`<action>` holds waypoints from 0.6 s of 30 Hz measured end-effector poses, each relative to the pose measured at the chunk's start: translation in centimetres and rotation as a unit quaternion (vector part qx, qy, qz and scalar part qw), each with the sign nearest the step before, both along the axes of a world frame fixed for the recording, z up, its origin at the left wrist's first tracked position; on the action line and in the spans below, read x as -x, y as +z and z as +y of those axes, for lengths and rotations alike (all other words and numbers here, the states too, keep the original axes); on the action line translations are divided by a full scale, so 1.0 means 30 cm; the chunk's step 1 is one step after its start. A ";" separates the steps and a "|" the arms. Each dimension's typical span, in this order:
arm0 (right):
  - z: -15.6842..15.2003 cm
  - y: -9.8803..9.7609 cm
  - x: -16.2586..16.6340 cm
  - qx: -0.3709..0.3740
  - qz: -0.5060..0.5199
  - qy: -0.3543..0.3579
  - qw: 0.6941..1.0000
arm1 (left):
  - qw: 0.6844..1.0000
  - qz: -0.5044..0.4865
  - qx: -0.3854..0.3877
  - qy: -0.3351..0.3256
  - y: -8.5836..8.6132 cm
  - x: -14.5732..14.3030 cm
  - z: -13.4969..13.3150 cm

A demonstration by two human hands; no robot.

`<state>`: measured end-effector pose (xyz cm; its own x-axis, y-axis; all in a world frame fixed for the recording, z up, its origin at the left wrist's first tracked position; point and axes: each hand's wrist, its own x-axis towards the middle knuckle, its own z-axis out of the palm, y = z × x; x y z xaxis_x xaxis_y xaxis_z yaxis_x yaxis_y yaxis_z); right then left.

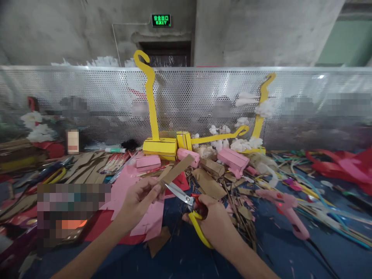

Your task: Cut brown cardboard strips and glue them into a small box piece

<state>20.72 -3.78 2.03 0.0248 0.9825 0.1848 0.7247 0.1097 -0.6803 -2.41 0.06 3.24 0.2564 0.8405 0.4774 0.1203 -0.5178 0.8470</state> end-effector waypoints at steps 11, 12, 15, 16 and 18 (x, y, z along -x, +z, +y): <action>-0.001 -0.003 0.001 -0.014 -0.017 0.002 1.000 | 1.000 -0.029 0.002 0.000 0.008 -0.003 -0.003; -0.004 -0.001 0.002 -0.016 -0.022 0.001 1.000 | 0.999 -0.034 0.002 -0.001 0.008 -0.004 -0.003; -0.014 -0.001 0.005 -0.031 -0.046 0.006 0.998 | 0.998 -0.053 0.013 0.000 0.011 -0.007 -0.002; -0.016 -0.003 0.007 -0.035 -0.054 0.010 0.998 | 0.998 -0.058 0.018 0.002 0.012 -0.008 -0.002; -0.017 -0.008 0.010 -0.036 -0.057 0.016 0.998 | 0.998 -0.059 0.021 0.006 0.012 -0.008 -0.003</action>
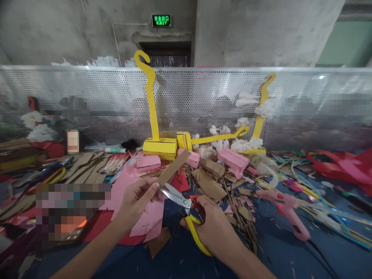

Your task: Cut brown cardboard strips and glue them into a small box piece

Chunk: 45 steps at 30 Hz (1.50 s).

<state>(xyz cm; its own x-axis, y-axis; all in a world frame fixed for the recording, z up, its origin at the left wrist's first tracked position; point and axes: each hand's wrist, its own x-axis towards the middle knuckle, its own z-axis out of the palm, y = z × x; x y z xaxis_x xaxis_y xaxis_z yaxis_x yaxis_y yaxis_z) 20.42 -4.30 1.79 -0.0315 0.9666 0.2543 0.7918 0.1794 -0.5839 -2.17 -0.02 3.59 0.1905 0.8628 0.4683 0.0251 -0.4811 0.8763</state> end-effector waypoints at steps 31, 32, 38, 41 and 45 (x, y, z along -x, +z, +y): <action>-0.057 0.052 0.003 0.116 0.028 0.125 0.985 | 0.889 -0.271 0.291 -0.226 0.026 0.014 -0.005; -0.058 0.050 0.004 0.119 0.026 0.125 0.985 | 0.889 -0.266 0.294 -0.230 0.022 0.018 -0.006; -0.059 0.024 0.008 0.099 0.012 0.113 0.989 | 0.889 -0.248 0.289 -0.253 0.010 0.032 -0.010; -0.057 0.015 0.006 0.041 -0.010 0.107 0.993 | 0.883 -0.289 0.289 -0.232 0.027 0.036 -0.008; -0.044 0.002 0.000 -0.022 -0.032 0.085 0.996 | 0.875 -0.374 0.265 -0.154 0.042 0.039 0.021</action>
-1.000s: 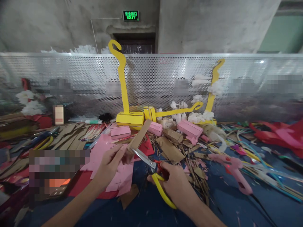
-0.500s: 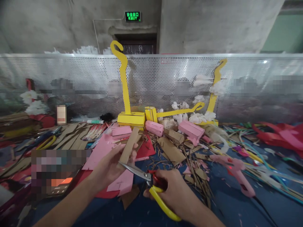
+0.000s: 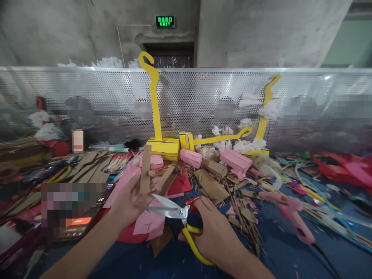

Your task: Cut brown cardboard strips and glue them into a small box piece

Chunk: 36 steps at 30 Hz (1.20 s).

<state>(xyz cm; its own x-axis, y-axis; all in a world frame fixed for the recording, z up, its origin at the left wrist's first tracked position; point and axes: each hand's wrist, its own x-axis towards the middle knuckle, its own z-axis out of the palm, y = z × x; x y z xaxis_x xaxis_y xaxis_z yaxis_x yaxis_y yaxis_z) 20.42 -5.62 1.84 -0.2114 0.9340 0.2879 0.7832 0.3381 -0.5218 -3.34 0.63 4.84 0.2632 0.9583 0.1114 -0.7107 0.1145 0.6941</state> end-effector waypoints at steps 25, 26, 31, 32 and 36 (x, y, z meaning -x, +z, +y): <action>0.049 -0.023 -0.062 -0.141 -0.073 -0.065 0.985 | 0.957 0.169 -0.108 0.209 -0.027 -0.026 0.018; 0.049 -0.024 -0.062 -0.139 -0.072 -0.066 0.985 | 0.956 0.173 -0.109 0.211 -0.027 -0.025 0.017; 0.053 -0.038 -0.072 -0.139 -0.056 -0.073 0.986 | 0.952 0.174 -0.112 0.224 -0.027 -0.024 0.020; 0.054 -0.041 -0.074 -0.136 -0.051 -0.072 0.987 | 0.953 0.172 -0.111 0.223 -0.027 -0.023 0.020; 0.056 -0.041 -0.076 -0.115 -0.036 -0.067 0.991 | 0.955 0.170 -0.112 0.217 -0.032 -0.021 0.021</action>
